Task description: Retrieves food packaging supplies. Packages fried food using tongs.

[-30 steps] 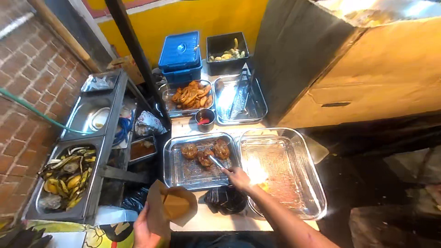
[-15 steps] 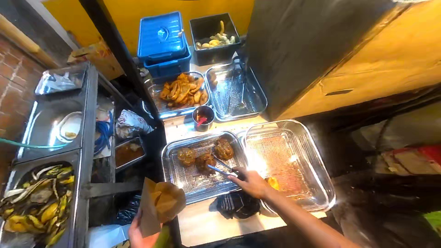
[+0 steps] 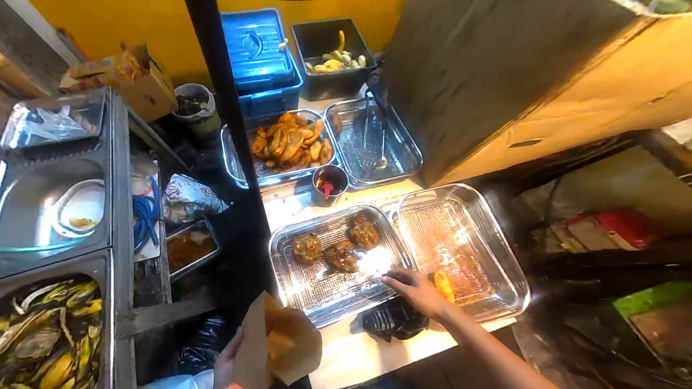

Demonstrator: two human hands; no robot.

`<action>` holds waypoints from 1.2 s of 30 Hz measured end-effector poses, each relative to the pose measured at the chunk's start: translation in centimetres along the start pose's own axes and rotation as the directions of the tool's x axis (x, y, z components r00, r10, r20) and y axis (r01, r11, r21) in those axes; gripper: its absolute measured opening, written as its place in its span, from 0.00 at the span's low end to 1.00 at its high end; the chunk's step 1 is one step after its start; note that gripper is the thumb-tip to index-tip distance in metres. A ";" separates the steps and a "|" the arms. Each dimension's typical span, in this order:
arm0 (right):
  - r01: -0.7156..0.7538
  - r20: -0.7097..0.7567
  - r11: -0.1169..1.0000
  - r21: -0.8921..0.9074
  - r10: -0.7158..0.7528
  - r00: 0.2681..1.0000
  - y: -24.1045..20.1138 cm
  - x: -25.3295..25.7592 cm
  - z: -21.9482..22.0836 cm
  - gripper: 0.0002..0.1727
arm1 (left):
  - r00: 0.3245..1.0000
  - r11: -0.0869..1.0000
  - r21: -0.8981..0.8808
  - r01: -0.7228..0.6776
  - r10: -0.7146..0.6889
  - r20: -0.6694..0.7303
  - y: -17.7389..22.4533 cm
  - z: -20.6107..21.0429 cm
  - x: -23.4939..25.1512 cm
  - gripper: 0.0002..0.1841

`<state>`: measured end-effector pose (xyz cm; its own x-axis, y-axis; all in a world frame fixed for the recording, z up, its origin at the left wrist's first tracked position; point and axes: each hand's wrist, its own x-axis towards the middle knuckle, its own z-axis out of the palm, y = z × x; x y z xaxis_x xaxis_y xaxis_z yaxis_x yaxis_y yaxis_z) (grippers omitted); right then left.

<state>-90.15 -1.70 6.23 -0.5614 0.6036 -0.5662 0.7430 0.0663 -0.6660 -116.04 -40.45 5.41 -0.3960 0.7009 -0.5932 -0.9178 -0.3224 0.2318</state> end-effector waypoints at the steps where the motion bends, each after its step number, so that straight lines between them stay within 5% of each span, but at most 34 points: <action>1: -0.010 -0.002 1.000 -0.002 0.010 1.000 0.3 -0.2 0.0 0.24 | 1.000 1.000 0.001 0.016 -0.016 0.018 0.4 0.1 0.0 0.20; 6: -0.061 0.083 0.998 -0.002 0.061 0.995 -1.1 0.2 0.1 0.24 | 0.983 0.991 -0.039 0.128 -0.122 0.134 0.9 0.2 0.4 0.20; 18: 0.033 0.345 0.991 0.132 -0.077 0.936 -2.7 4.8 -3.1 0.15 | 0.985 0.987 0.009 0.162 -0.162 0.052 0.1 1.1 0.2 0.22; 23: 0.100 0.319 0.995 -0.018 -0.089 0.944 -3.9 5.6 -3.0 0.15 | 0.990 0.991 0.023 0.134 -0.135 0.034 -0.8 2.0 -0.2 0.21; 28: -0.056 0.469 0.998 -0.008 0.053 0.882 -3.3 4.8 -4.5 0.15 | 0.992 0.992 0.022 0.127 -0.127 0.013 -1.0 2.4 -0.4 0.22; 36: 0.049 0.557 0.996 -0.068 -0.003 0.831 -3.0 4.9 -1.8 0.15 | 0.989 0.988 0.045 0.145 -0.146 0.024 -1.0 2.3 -0.6 0.22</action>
<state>-94.46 2.54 6.31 -0.6711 0.0588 -0.7390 0.7379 0.1497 -0.6581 -114.93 -39.03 7.27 -0.2581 0.7558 -0.6018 -0.9659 -0.1885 0.1775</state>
